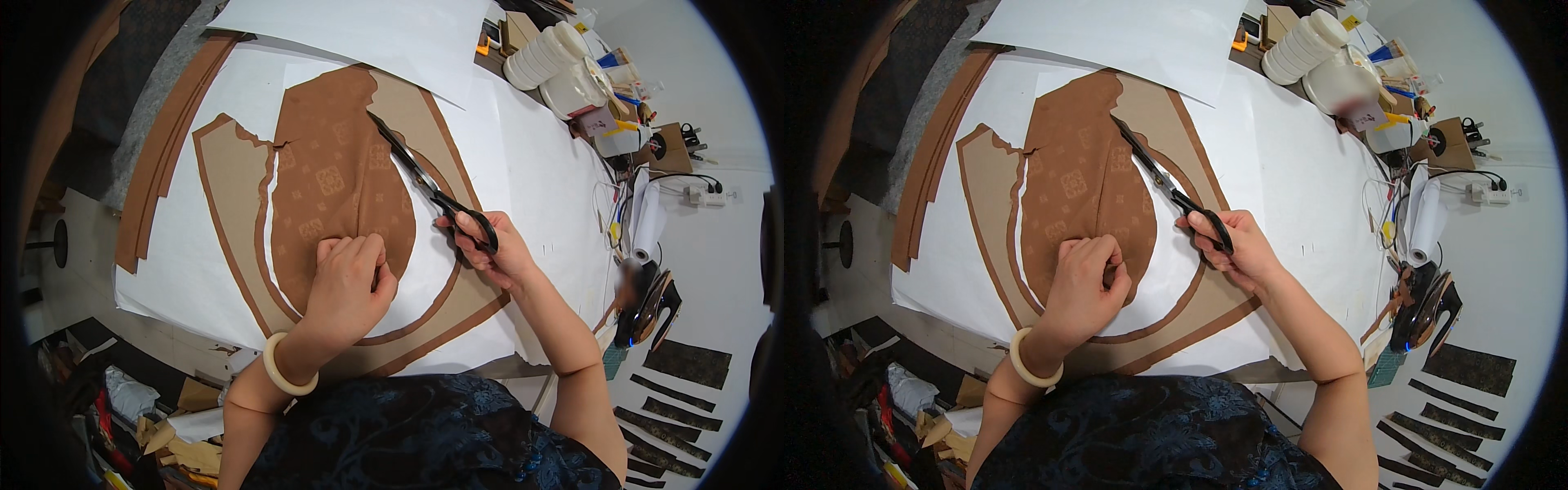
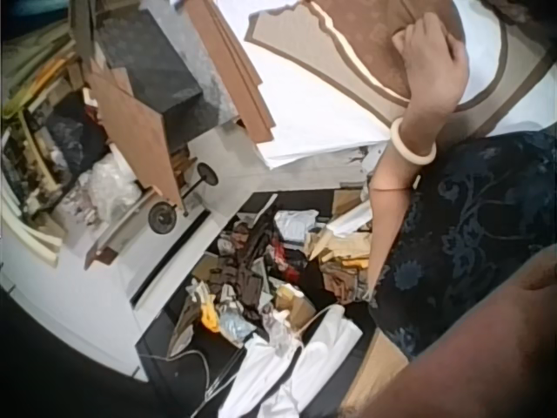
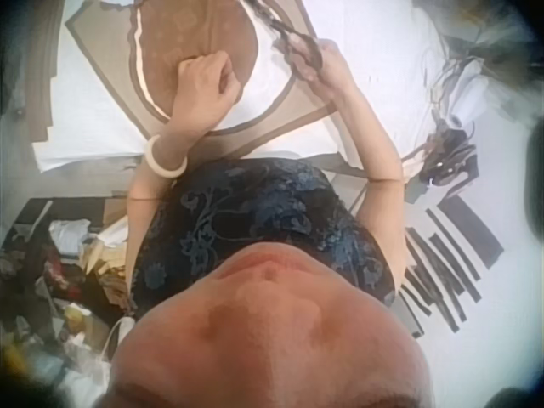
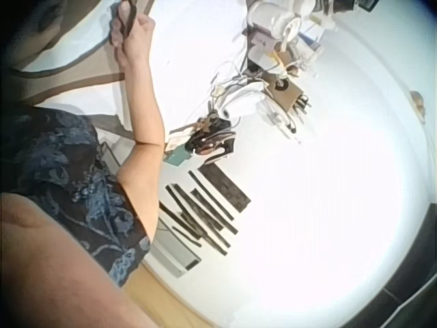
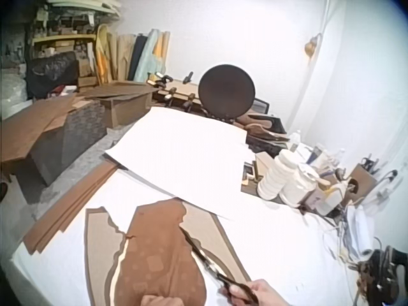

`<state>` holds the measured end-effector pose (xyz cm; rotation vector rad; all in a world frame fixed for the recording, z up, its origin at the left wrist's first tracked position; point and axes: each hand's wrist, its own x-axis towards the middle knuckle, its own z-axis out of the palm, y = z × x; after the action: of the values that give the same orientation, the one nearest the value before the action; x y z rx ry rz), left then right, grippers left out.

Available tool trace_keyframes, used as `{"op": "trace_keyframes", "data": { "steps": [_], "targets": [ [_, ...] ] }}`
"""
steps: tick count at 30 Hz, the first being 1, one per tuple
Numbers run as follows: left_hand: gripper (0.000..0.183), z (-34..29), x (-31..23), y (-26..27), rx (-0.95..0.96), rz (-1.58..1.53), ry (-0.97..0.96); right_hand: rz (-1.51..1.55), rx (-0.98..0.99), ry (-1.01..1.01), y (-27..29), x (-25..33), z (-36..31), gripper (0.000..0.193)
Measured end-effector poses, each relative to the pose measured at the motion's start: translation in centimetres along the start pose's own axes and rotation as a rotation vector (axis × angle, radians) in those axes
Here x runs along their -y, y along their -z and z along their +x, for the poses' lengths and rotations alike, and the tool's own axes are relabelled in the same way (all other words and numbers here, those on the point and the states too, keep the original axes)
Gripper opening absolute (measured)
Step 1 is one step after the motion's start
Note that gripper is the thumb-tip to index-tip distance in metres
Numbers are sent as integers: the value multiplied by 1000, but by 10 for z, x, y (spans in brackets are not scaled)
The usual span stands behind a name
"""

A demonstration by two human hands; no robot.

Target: The person uses scissors to cut a brown patterned material along a pre-drawn outline on a white surface. After cutting the shape, the person applies a white adhesive to the edges of the material using a brush.

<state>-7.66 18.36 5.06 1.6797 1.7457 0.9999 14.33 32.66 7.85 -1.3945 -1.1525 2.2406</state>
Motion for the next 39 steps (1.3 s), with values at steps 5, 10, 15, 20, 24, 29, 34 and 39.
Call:
{"op": "trace_keyframes", "data": {
  "steps": [5, 10, 15, 20, 24, 29, 34, 39],
  "targets": [
    [16, 0, 1, -1, -5, -1, -2, -40, -21, -10, 2, 3, 0, 39],
    [16, 0, 1, 0, 8, 0, 3, -81, -15, -14, 9, 7, 2, 37],
    [15, 0, 1, 0, 1, -4, -7, -169, -11, -5, 15, 12, 5, 41],
    [15, 0, 0, 1, 7, 1, -7, -203, -26, -17, 16, 16, 5, 41],
    [15, 0, 0, 1, 6, -7, -8, -192, -27, -4, 17, 13, 6, 39],
    [16, -2, 0, -1, -17, 9, -22, -143, -13, 8, 12, 7, 2, 38],
    [16, 0, -3, 7, 39, -20, 45, -61, -31, 13, -11, -2, -5, 38],
    [16, -5, -30, 37, 30, 137, -35, 6, -51, 46, -26, -10, -6, 38]
  ]
}}
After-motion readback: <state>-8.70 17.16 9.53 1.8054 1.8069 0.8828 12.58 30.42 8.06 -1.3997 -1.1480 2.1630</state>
